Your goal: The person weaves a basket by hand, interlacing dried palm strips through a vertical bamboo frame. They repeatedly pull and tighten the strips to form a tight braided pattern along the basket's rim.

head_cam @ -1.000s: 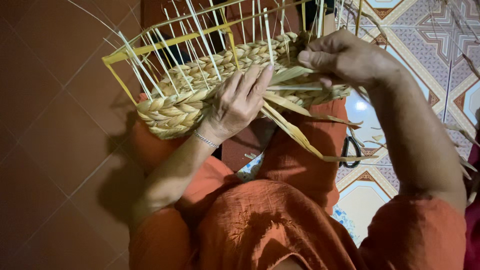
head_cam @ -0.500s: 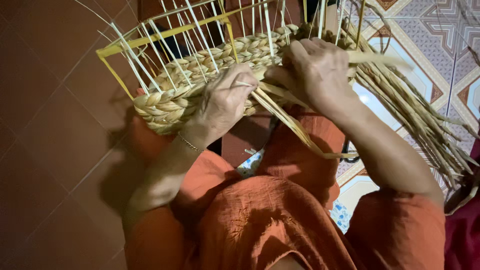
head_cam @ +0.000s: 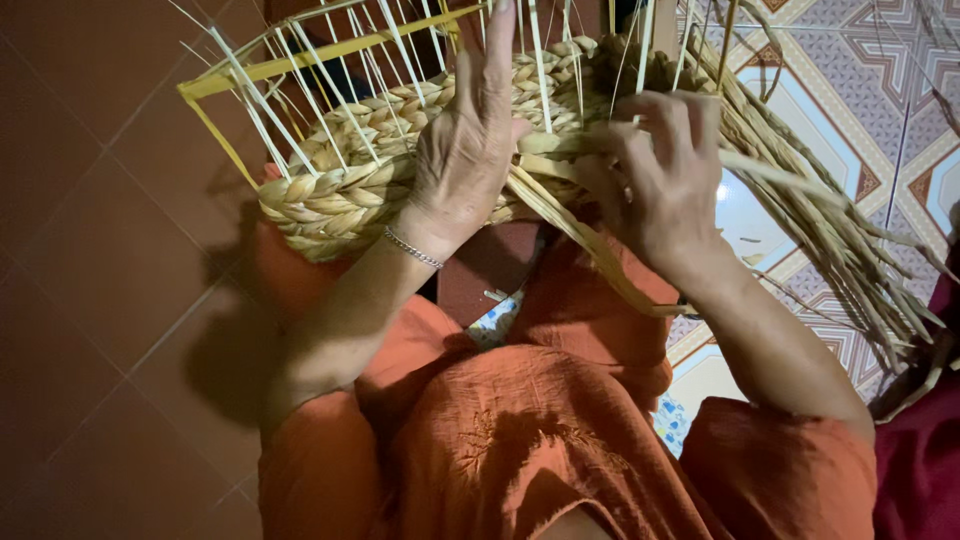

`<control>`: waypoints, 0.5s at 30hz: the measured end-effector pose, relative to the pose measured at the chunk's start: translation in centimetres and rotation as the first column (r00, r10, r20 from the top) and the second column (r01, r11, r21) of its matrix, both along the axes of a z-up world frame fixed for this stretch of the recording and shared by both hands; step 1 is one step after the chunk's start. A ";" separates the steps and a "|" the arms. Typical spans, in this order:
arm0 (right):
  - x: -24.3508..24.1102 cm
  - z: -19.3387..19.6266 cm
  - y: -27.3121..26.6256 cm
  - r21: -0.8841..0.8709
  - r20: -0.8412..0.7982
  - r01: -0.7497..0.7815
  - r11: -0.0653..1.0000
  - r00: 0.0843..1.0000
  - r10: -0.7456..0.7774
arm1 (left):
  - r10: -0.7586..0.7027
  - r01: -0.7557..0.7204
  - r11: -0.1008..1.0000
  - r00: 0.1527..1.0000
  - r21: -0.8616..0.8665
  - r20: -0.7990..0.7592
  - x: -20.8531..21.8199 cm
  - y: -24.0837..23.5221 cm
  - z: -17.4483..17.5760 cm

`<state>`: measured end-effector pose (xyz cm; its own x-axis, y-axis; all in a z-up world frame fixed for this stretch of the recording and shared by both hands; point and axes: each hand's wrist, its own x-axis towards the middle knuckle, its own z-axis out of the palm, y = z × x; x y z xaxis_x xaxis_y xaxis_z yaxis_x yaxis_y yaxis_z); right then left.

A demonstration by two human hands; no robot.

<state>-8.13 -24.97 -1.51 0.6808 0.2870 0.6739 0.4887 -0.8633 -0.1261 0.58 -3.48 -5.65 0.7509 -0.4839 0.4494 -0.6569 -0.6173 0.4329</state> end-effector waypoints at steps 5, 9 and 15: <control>-2.1 0.2 1.1 -0.067 -0.319 -0.098 0.993 0.945 0.071 | -0.104 0.098 0.913 0.995 0.396 -0.005 1.3 -1.4 0.0; -2.2 0.8 0.2 0.164 -0.562 -0.118 0.979 0.805 0.191 | -0.035 0.152 0.930 0.942 0.333 -0.334 3.4 -2.5 0.2; 0.5 3.2 -2.0 0.346 -0.516 -0.132 0.929 0.800 0.305 | -0.353 0.263 0.924 0.869 -0.279 -0.348 3.3 -1.2 1.4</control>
<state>-7.65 -26.94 1.66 0.9013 0.3337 0.2764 0.4311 -0.6264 -0.6494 3.86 -4.68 -4.28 0.7136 -0.6439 0.2758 -0.5511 -0.2731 0.7885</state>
